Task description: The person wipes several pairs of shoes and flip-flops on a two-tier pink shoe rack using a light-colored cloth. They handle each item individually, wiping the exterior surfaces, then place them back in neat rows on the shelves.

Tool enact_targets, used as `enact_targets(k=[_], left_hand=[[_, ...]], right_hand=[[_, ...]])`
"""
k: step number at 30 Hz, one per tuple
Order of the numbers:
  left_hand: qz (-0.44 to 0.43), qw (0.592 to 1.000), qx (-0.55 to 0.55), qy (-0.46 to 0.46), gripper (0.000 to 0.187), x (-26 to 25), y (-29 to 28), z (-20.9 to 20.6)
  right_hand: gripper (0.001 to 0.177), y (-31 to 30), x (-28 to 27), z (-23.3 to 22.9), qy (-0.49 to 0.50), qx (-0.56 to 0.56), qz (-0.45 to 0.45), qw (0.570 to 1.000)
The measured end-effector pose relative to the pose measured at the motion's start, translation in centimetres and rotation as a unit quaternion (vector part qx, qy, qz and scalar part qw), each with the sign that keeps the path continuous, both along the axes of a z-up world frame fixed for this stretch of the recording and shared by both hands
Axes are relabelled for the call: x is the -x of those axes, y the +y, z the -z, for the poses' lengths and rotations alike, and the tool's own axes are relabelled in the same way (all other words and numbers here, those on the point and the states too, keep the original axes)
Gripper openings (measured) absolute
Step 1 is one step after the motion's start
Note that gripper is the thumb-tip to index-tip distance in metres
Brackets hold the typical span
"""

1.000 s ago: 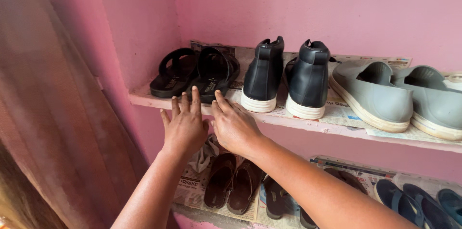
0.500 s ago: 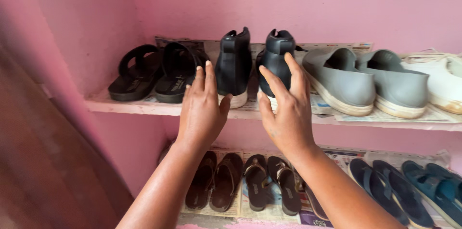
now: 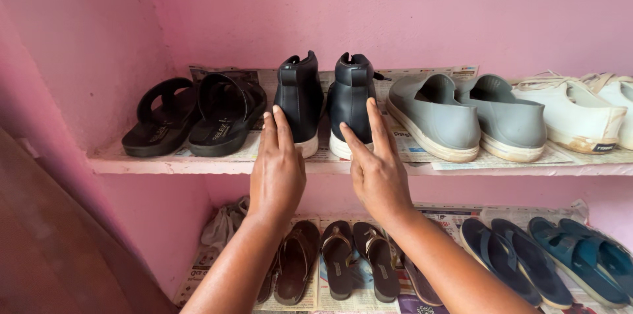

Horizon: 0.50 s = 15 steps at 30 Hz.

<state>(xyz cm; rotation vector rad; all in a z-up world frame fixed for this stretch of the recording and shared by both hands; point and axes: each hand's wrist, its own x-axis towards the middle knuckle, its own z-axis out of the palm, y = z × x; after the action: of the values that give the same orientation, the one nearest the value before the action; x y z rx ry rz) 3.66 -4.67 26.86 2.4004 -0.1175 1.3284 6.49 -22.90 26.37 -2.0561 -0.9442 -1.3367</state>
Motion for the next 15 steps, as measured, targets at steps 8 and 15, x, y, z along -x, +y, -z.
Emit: enact_targets(k=[8, 15], left_hand=[[-0.078, 0.994, -0.075, -0.005, 0.075, 2.0, 0.9, 2.2], [-0.207, 0.96, -0.132, 0.133, 0.084, 4.2, 3.8, 1.4]], right_hand=[[0.051, 3.3, 2.8, 2.7, 0.011, 0.04, -0.036, 0.998], [0.064, 6.7, 3.9, 1.2, 0.126, 0.169, -0.117, 0.971]])
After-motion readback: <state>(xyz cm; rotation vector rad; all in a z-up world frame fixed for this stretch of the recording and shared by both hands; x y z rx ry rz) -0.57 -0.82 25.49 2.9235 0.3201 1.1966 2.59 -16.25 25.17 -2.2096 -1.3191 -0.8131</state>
